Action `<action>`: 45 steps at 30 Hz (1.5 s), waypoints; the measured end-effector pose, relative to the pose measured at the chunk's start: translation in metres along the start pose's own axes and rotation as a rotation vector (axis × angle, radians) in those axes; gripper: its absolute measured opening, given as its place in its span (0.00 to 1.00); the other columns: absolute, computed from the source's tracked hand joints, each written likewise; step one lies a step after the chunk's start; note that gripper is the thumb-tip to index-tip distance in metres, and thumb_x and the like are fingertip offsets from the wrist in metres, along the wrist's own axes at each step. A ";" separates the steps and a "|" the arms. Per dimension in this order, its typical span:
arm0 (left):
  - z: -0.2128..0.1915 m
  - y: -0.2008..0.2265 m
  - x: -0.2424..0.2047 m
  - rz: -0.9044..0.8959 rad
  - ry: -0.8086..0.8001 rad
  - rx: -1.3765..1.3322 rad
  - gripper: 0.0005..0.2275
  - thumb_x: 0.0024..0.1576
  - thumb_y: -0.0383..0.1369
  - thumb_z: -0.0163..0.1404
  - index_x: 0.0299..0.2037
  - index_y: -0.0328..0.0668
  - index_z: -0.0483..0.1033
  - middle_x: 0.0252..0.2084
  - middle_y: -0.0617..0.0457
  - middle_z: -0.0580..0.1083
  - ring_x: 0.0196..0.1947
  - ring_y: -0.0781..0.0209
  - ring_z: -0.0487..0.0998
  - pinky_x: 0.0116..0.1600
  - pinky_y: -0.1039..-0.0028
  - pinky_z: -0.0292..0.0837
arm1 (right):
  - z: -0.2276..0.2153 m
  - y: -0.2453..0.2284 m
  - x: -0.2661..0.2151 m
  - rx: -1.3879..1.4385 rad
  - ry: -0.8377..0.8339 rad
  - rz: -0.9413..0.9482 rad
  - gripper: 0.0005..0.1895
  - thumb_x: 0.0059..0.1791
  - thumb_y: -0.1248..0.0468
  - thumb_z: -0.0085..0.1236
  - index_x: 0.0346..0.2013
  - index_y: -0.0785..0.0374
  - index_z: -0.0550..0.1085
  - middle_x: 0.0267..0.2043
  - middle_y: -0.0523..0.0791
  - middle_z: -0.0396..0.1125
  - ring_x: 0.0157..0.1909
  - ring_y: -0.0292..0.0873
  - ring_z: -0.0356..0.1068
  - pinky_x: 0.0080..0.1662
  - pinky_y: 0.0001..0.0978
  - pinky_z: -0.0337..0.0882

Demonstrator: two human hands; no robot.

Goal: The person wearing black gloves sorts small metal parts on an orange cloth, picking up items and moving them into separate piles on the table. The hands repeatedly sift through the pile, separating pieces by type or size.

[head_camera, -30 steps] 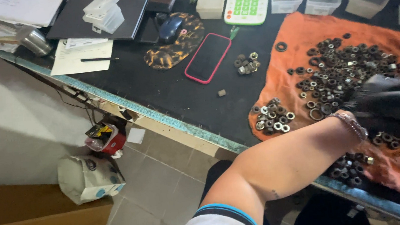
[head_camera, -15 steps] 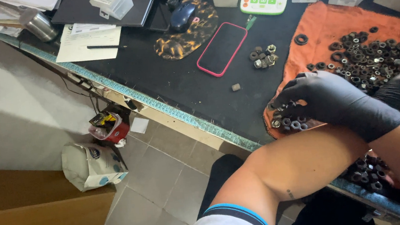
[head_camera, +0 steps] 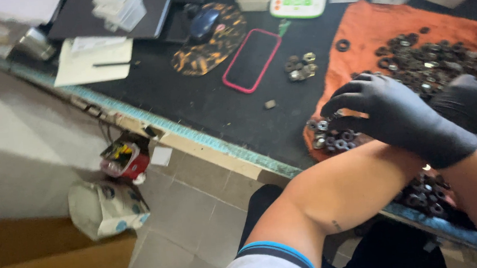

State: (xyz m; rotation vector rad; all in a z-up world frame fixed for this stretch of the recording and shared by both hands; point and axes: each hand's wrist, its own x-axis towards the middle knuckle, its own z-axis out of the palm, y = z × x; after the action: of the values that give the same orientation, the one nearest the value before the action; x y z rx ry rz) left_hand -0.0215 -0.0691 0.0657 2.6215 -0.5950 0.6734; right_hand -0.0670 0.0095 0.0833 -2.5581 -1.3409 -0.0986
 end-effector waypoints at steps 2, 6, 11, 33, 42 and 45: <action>0.044 -0.016 -0.011 0.121 0.010 -0.082 0.10 0.51 0.43 0.48 0.42 0.66 0.77 0.37 0.63 0.83 0.39 0.53 0.86 0.37 0.56 0.76 | -0.012 0.002 -0.030 0.202 0.182 -0.138 0.08 0.51 0.57 0.56 0.41 0.54 0.78 0.44 0.44 0.76 0.42 0.51 0.75 0.43 0.45 0.71; 0.081 -0.032 -0.037 0.313 0.036 -0.255 0.10 0.50 0.47 0.48 0.41 0.71 0.77 0.35 0.68 0.84 0.37 0.57 0.87 0.35 0.57 0.76 | -0.015 0.050 -0.134 0.249 0.096 -0.030 0.08 0.49 0.55 0.60 0.40 0.50 0.80 0.43 0.41 0.77 0.41 0.46 0.77 0.43 0.40 0.73; 0.115 -0.027 -0.040 0.295 -0.043 -0.276 0.12 0.56 0.32 0.47 0.45 0.71 0.76 0.27 0.62 0.83 0.28 0.51 0.86 0.34 0.55 0.76 | -0.001 0.085 -0.214 0.352 -0.019 0.065 0.10 0.44 0.53 0.65 0.39 0.44 0.83 0.41 0.35 0.80 0.40 0.39 0.80 0.42 0.33 0.77; -0.061 -0.061 -0.037 0.417 -1.017 -1.283 0.10 0.56 0.25 0.62 0.47 0.44 0.83 0.44 0.57 0.82 0.45 0.71 0.82 0.54 0.79 0.82 | -0.015 0.126 -0.220 1.068 0.972 0.678 0.05 0.55 0.63 0.57 0.41 0.61 0.75 0.39 0.41 0.72 0.39 0.31 0.69 0.47 0.18 0.69; -0.056 -0.065 -0.040 0.347 -1.155 -1.284 0.10 0.58 0.22 0.58 0.49 0.42 0.81 0.49 0.52 0.82 0.50 0.64 0.83 0.61 0.73 0.82 | -0.025 0.134 -0.216 1.172 1.134 0.731 0.11 0.58 0.58 0.51 0.37 0.58 0.78 0.29 0.39 0.69 0.29 0.29 0.64 0.37 0.15 0.64; -0.054 -0.068 -0.040 0.212 -1.443 -1.033 0.11 0.53 0.23 0.63 0.45 0.42 0.83 0.36 0.55 0.83 0.31 0.72 0.81 0.33 0.81 0.80 | -0.016 0.144 -0.219 1.239 1.149 0.650 0.11 0.60 0.59 0.52 0.39 0.60 0.76 0.35 0.40 0.71 0.33 0.30 0.66 0.40 0.17 0.69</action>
State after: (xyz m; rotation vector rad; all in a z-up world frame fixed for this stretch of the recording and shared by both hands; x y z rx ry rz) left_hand -0.0407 0.0242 0.0726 1.6109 -1.1282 -1.3113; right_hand -0.0743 -0.2477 0.0335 -1.2656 0.0180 -0.3788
